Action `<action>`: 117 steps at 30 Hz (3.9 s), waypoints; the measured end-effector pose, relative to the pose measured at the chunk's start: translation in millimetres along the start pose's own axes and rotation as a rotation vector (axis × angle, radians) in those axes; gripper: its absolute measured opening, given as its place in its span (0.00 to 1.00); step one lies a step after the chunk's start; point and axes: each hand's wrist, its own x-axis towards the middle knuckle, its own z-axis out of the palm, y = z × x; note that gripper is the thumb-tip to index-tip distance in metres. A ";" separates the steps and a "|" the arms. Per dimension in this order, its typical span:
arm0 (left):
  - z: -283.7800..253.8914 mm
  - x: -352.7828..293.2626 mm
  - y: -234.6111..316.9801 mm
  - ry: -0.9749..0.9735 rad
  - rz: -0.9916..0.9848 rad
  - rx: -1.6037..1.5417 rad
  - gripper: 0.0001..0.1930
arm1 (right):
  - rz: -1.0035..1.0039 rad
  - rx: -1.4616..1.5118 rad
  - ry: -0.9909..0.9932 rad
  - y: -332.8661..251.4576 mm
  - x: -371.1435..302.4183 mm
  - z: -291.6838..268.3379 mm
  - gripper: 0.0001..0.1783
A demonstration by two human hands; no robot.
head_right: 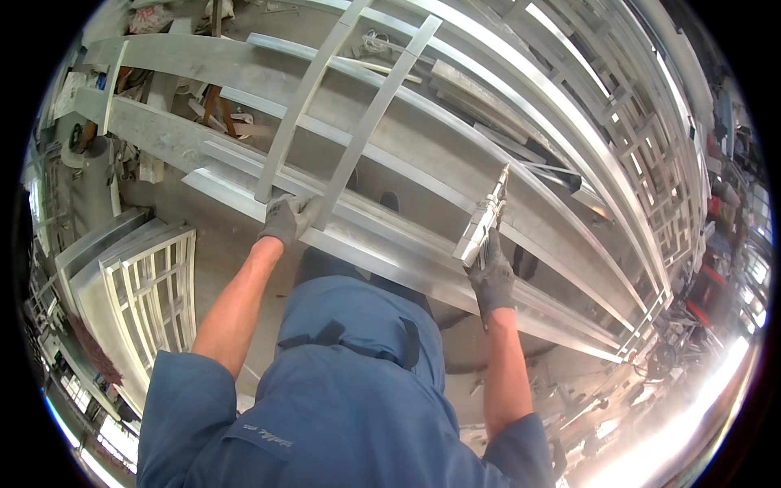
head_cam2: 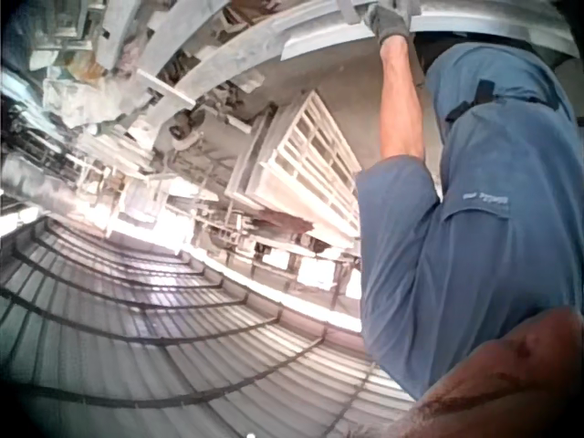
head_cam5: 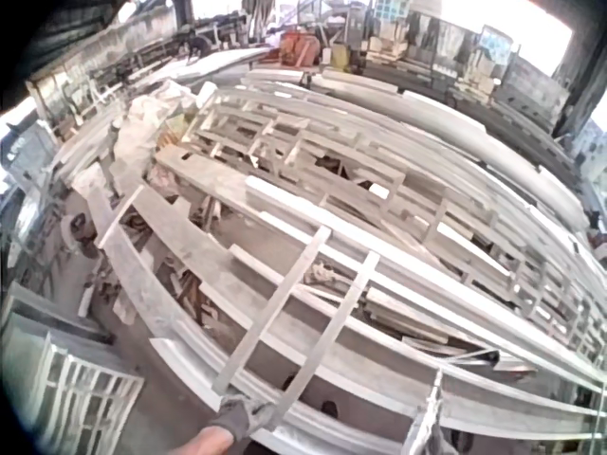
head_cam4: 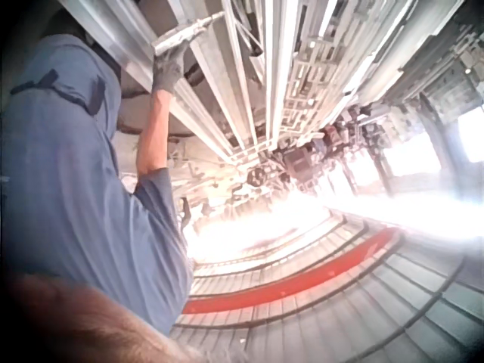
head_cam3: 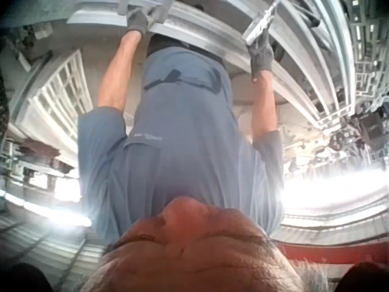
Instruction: The person welds aluminum frame components in a workshop. They position and tack weld crossbars, measure spacing with a tape measure, and continue welding joints on a large metal frame structure.
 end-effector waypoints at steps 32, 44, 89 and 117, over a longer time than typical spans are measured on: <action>-52.8 8.6 4.5 -0.484 0.109 -0.225 0.21 | 0.047 0.062 -0.091 -223.7 231.2 49.4 0.46; -67.8 69.2 20.2 -0.040 0.544 0.286 0.30 | 0.016 -0.007 -0.273 -240.3 228.1 50.3 0.38; -30.9 9.6 34.5 -0.107 0.269 0.371 0.31 | 0.119 0.085 -0.276 -227.1 258.6 65.8 0.38; -36.8 -21.5 16.0 -0.386 0.274 0.440 0.40 | 0.024 0.014 -0.207 -214.1 245.5 53.4 0.35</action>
